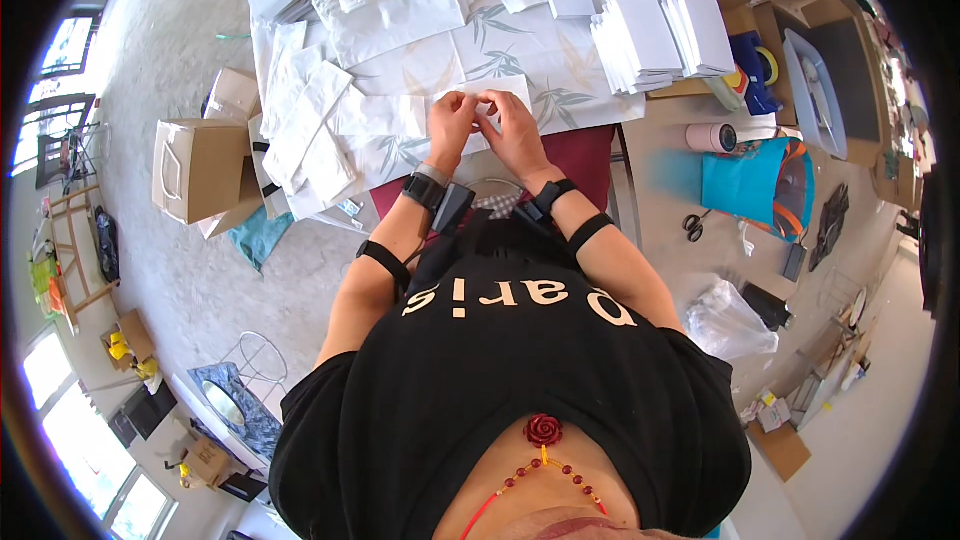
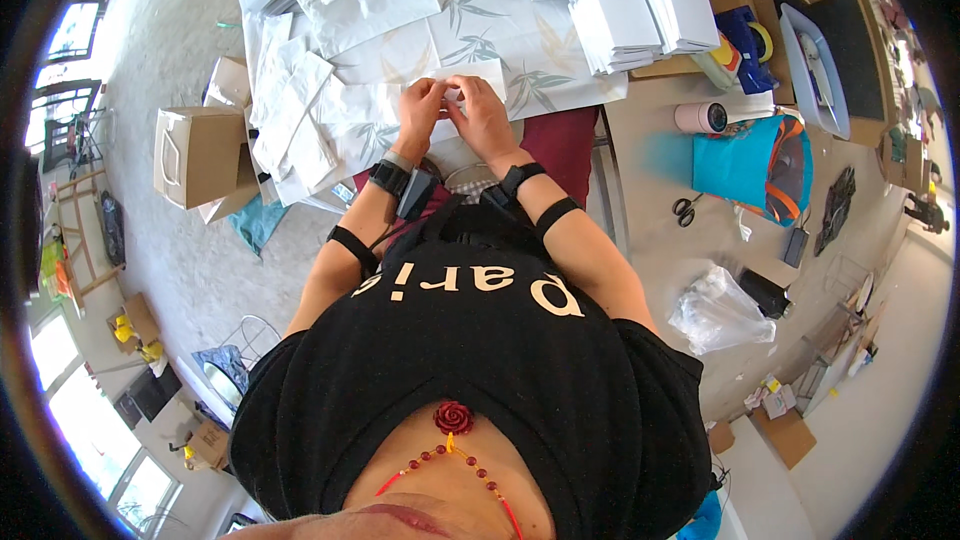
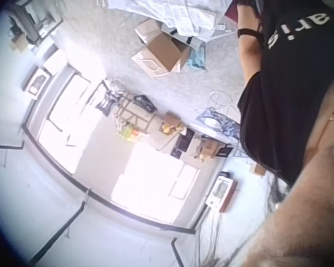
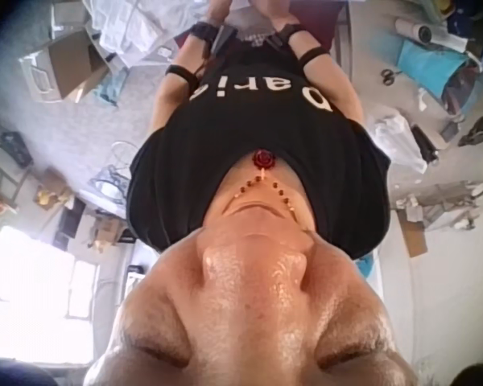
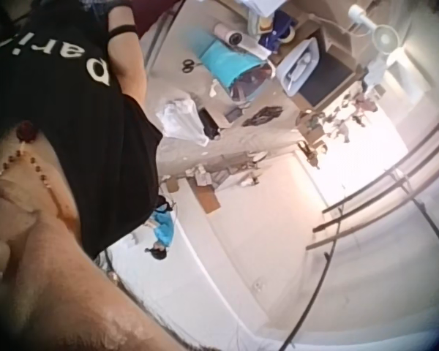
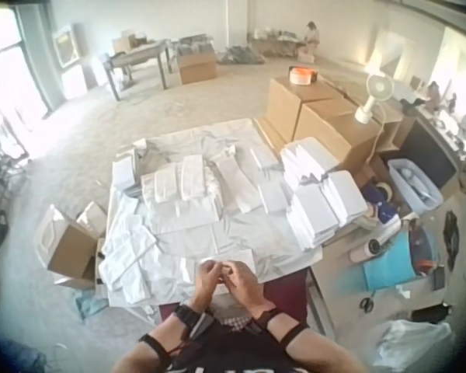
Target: The person folds long strips of white material and places them onto a stack on a table, handling items one at a time and smoothing them flat by hand.
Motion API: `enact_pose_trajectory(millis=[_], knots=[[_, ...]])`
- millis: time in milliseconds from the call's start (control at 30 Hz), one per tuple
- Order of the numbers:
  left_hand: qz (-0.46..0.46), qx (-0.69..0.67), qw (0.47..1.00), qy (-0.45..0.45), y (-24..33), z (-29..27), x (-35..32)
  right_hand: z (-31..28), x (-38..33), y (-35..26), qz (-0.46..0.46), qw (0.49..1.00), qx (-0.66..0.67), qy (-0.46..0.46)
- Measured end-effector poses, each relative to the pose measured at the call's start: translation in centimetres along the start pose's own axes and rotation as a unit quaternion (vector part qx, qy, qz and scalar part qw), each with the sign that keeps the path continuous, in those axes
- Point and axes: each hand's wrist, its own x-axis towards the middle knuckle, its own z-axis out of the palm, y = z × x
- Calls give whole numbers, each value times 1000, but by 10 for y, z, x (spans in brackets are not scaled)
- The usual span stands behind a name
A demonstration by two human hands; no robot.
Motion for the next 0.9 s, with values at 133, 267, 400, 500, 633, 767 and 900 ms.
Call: enact_pose_trajectory(millis=[133, 267, 400, 500, 633, 767, 900], knots=[[73, 184, 979, 54, -17, -12, 11, -18, -2, 17, -13, 998, -54, 20], [148, 271, 947, 91, -11, -10, 7, -39, 1, 50, 81, 991, -66, 80], [172, 281, 939, 102, -11, -10, 5, -48, 5, 64, 109, 989, -77, 68], [172, 282, 938, 106, -12, -11, 6, -49, 7, 69, 107, 992, -64, 38], [172, 288, 936, 107, -13, -11, 8, -45, 12, 80, 86, 994, -63, 8], [172, 294, 934, 107, -16, -11, 11, -45, 12, 90, 87, 993, -80, -22], [167, 302, 933, 106, -16, -11, 11, -47, 12, 97, 72, 990, -114, -46]])
